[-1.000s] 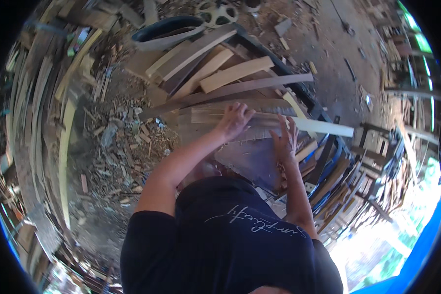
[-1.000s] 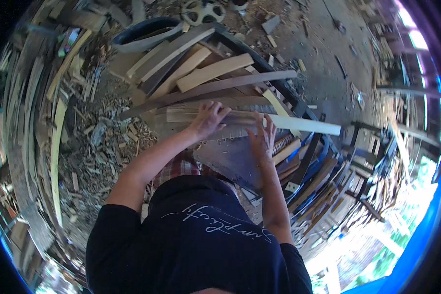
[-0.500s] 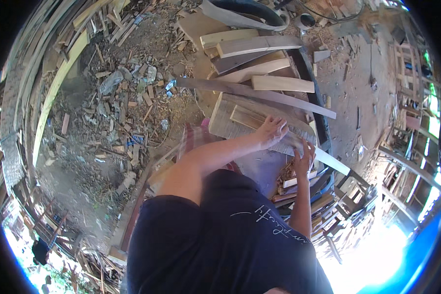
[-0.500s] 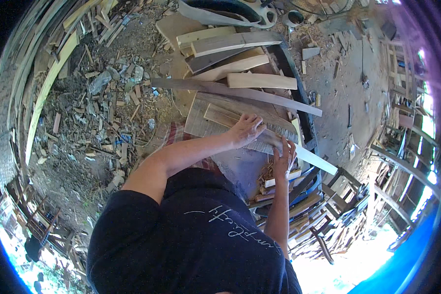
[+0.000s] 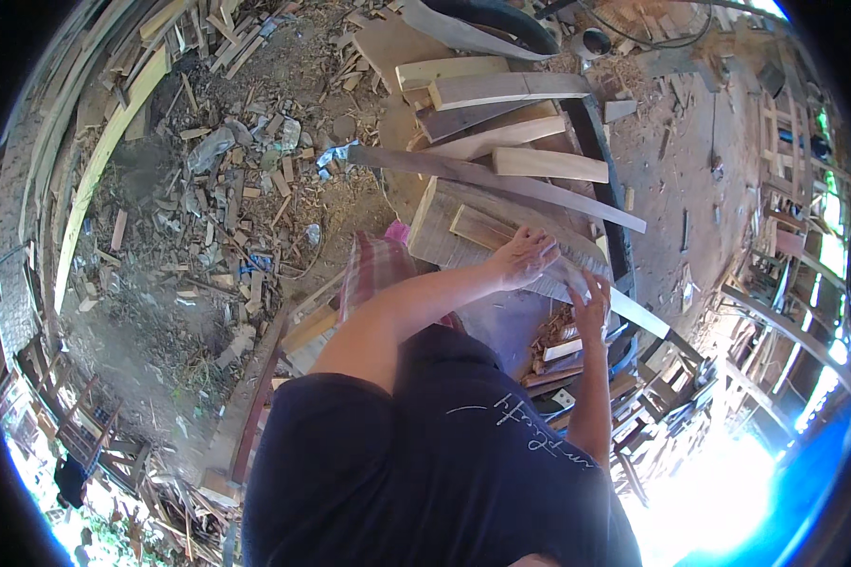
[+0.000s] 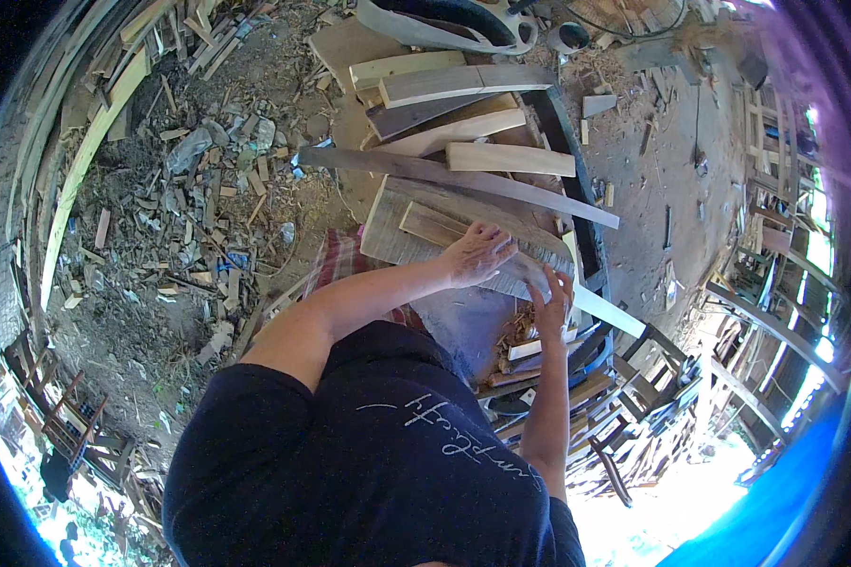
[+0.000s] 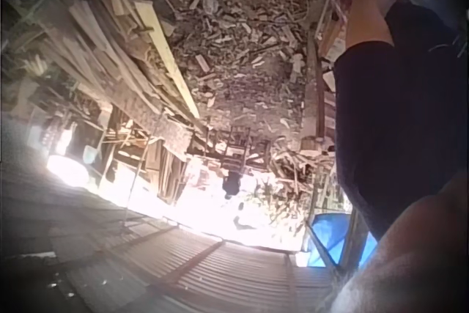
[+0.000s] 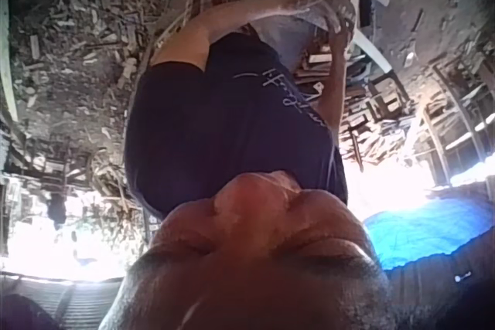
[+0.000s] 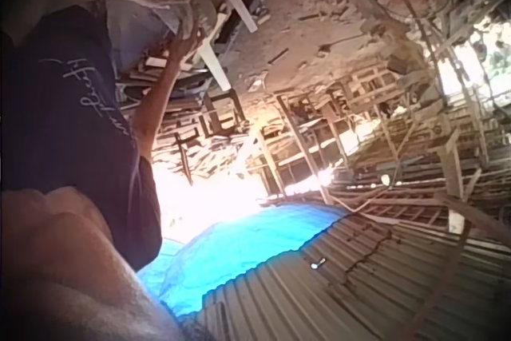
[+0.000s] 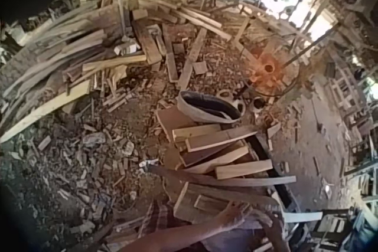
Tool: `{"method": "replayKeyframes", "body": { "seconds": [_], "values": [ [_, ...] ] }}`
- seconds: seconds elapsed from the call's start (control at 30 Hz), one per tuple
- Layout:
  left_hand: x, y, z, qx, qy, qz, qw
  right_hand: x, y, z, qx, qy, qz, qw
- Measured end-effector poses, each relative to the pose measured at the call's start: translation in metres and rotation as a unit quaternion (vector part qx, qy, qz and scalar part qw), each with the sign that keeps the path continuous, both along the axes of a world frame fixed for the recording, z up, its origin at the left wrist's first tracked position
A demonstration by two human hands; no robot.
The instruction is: Cutting pieces of wood using a hand saw at a workbench in a woodworking workshop.
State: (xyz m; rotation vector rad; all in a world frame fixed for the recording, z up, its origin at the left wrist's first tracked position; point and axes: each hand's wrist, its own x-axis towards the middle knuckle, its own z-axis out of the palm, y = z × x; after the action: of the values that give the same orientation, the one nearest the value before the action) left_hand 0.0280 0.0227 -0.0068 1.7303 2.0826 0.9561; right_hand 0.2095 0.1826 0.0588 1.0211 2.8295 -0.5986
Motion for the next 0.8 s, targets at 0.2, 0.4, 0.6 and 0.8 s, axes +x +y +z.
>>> {"method": "replayKeyframes", "body": {
  "seconds": [0.2,0.4,0.6,0.8],
  "values": [
    [0.016,0.01,0.014,-0.051,0.023,0.029,0.998,0.003,0.004,-0.006,0.042,0.005,0.036,0.998],
    [0.031,0.071,0.014,-0.044,-0.034,0.132,0.99,-0.005,0.0,0.003,0.042,-0.031,0.037,0.998],
    [0.044,0.098,0.024,-0.131,0.028,0.177,0.975,0.001,-0.007,0.009,0.022,-0.026,-0.039,0.999],
    [0.037,0.096,0.02,-0.124,0.085,0.174,0.973,0.079,-0.043,0.013,0.046,0.151,-0.177,0.971]
  ]
}}
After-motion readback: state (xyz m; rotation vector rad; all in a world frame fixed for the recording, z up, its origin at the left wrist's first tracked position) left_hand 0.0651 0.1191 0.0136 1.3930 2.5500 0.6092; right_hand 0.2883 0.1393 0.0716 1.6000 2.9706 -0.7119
